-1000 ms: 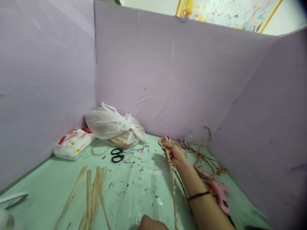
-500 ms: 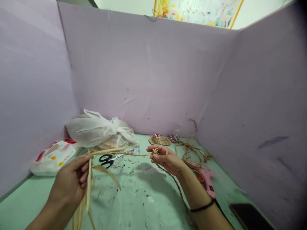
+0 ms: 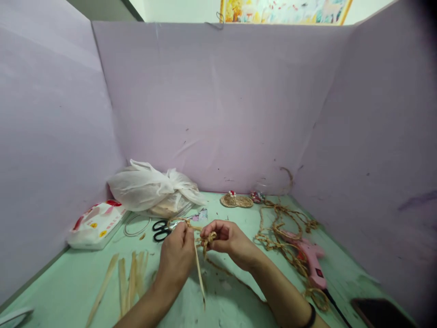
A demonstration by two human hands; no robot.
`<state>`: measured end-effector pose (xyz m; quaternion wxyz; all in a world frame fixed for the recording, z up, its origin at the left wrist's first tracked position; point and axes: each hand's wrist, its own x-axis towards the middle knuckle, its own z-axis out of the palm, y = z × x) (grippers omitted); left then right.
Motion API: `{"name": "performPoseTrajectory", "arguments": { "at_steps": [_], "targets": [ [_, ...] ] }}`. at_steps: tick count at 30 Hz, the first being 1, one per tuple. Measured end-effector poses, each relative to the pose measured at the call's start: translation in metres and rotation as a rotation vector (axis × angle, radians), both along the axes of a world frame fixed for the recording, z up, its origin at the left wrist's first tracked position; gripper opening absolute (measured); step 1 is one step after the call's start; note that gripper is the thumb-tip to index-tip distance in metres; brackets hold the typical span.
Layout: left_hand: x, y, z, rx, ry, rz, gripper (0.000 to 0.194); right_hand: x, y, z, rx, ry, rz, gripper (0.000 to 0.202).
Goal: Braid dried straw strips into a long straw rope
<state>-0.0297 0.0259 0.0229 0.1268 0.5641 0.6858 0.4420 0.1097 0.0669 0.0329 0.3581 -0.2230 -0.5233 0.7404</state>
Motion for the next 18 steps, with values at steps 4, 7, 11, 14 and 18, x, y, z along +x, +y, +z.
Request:
{"name": "performPoseTrajectory", "arguments": {
  "at_steps": [4,7,11,14,18],
  "targets": [
    [-0.0026,-0.0097,-0.0038,0.231,0.525,0.089,0.014,0.0039,0.0023,-0.005,-0.02,-0.022,0.089,0.037],
    [-0.0038,-0.012,-0.0059,0.401,0.701,0.131,0.012,0.0047,0.0023,-0.0047,0.02,-0.104,0.016,0.042],
    [-0.0063,-0.0113,-0.006,0.552,0.806,0.178,0.01,0.0039,0.0021,-0.0051,-0.006,-0.182,-0.038,0.037],
    [-0.0078,-0.0109,-0.0065,0.61,0.835,0.126,0.011,0.0031,0.0017,-0.007,-0.005,-0.18,0.012,0.034],
    [-0.0082,-0.0099,-0.0097,0.614,0.784,0.061,0.011,0.0014,0.0001,-0.0088,-0.003,-0.176,0.025,0.032]
  ]
}}
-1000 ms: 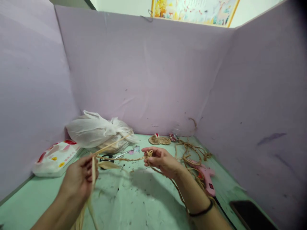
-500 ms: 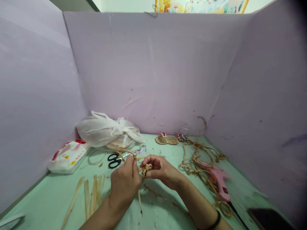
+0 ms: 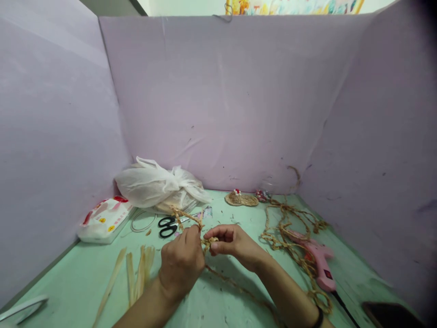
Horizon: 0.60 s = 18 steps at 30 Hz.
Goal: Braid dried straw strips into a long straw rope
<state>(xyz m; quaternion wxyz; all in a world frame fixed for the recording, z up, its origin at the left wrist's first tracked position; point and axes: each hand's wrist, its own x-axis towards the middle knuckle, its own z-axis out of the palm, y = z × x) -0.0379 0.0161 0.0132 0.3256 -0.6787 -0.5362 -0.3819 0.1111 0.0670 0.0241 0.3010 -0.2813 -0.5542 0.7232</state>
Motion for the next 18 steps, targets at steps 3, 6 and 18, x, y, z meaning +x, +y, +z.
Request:
{"name": "performPoseTrajectory", "arguments": {
  "at_steps": [3,6,18],
  "targets": [
    [0.001,-0.001,0.001,-0.081,-0.143,-0.048,0.012,-0.002,-0.001,0.0,-0.01,0.028,-0.002,0.031],
    [0.001,-0.003,0.008,-0.155,-0.366,-0.166,0.011,-0.004,0.0,-0.001,0.015,0.049,-0.061,0.031],
    [-0.004,-0.001,0.009,-0.415,-0.505,-0.319,0.019,-0.007,-0.005,0.003,0.495,-0.071,-0.154,0.023]
  ]
}}
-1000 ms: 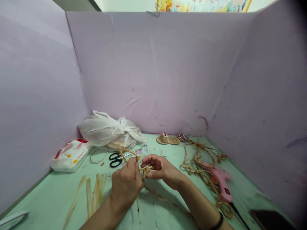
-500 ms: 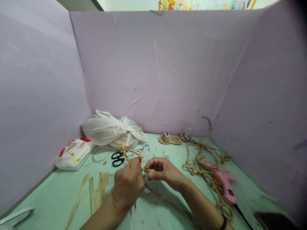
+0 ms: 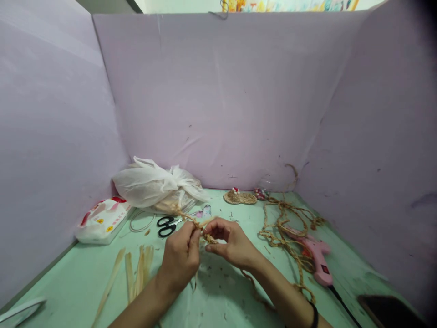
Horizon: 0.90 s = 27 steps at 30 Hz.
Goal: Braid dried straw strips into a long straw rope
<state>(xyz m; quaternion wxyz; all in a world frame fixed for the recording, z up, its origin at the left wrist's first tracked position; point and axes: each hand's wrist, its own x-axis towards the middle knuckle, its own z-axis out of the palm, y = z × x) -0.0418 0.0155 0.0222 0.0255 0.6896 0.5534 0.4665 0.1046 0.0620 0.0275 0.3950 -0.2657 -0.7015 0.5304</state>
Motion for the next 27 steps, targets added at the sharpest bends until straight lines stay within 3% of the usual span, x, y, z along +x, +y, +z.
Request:
{"name": "performPoseTrajectory", "arguments": {
  "at_steps": [5,9,13,19,23,27],
  "targets": [
    [-0.006,0.006,-0.007,-0.016,-0.212,0.126,0.018,-0.001,-0.01,0.011,-0.013,-0.055,0.162,0.026],
    [-0.006,0.006,-0.005,-0.045,-0.527,0.091,0.019,-0.01,-0.015,0.014,-0.178,0.01,0.026,0.023],
    [0.0,0.004,-0.004,-0.072,-0.705,-0.01,0.019,-0.021,-0.022,0.01,-0.093,-0.038,-0.047,0.022],
    [0.002,0.003,-0.009,-0.116,-0.75,-0.064,0.019,-0.022,-0.03,0.009,0.105,-0.071,-0.073,0.016],
    [0.001,0.006,-0.01,-0.096,-0.655,0.036,0.02,-0.021,-0.027,0.008,0.035,-0.029,-0.009,0.028],
    [0.006,0.005,-0.004,-0.23,-0.649,0.09,0.022,-0.023,-0.019,0.006,-0.128,0.097,-0.123,0.019]
  ]
}}
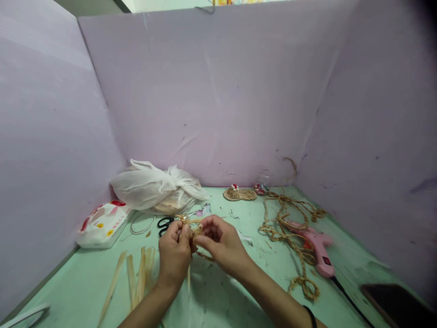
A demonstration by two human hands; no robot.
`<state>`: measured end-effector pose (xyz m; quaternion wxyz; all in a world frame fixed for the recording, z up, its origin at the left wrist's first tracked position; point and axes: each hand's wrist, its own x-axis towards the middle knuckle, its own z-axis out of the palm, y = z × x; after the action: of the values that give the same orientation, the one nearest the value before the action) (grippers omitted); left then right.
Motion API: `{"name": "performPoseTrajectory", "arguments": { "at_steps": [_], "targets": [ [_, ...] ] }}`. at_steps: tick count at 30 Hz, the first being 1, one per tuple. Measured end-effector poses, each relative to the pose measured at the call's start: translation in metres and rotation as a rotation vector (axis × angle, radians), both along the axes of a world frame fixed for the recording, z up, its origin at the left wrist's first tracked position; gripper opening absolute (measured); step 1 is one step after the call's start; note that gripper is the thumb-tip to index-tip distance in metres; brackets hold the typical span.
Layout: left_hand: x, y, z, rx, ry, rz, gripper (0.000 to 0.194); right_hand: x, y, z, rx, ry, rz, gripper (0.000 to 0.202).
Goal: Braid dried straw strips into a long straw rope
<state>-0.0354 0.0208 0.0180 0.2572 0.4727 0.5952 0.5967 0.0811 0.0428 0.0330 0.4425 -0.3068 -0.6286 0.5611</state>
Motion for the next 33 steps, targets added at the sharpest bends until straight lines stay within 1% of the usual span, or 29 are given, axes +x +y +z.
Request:
{"name": "performPoseTrajectory", "arguments": {
  "at_steps": [3,5,9,15,20,24,30,31,33],
  "targets": [
    [0.005,-0.003,0.002,-0.052,0.012,-0.03,0.023,0.0,0.006,-0.003,-0.104,0.059,-0.125,0.023],
    [0.006,-0.004,0.001,-0.043,0.059,-0.049,0.023,0.001,0.008,-0.005,-0.069,0.043,-0.169,0.026],
    [0.004,-0.005,-0.004,-0.015,0.168,-0.043,0.022,0.004,0.011,-0.008,0.044,-0.035,-0.14,0.025],
    [0.003,-0.006,-0.011,0.036,0.32,-0.012,0.018,0.006,0.011,-0.007,0.042,-0.138,-0.173,0.023],
    [0.004,-0.008,-0.01,0.115,0.468,0.024,0.016,0.005,0.012,-0.011,0.07,-0.198,-0.165,0.02],
    [0.004,-0.008,-0.011,0.211,0.589,0.059,0.015,0.005,0.013,-0.011,0.007,-0.218,-0.193,0.02],
    [0.003,-0.007,-0.016,0.339,0.742,0.045,0.014,0.005,0.016,-0.013,-0.087,-0.154,-0.154,0.014],
    [0.003,-0.006,-0.017,0.353,0.768,0.054,0.014,0.004,0.016,-0.013,-0.121,-0.113,-0.154,0.014],
    [0.0,-0.004,-0.018,0.375,0.84,0.121,0.014,0.002,0.014,-0.01,-0.273,0.007,-0.147,0.021]
  ]
}}
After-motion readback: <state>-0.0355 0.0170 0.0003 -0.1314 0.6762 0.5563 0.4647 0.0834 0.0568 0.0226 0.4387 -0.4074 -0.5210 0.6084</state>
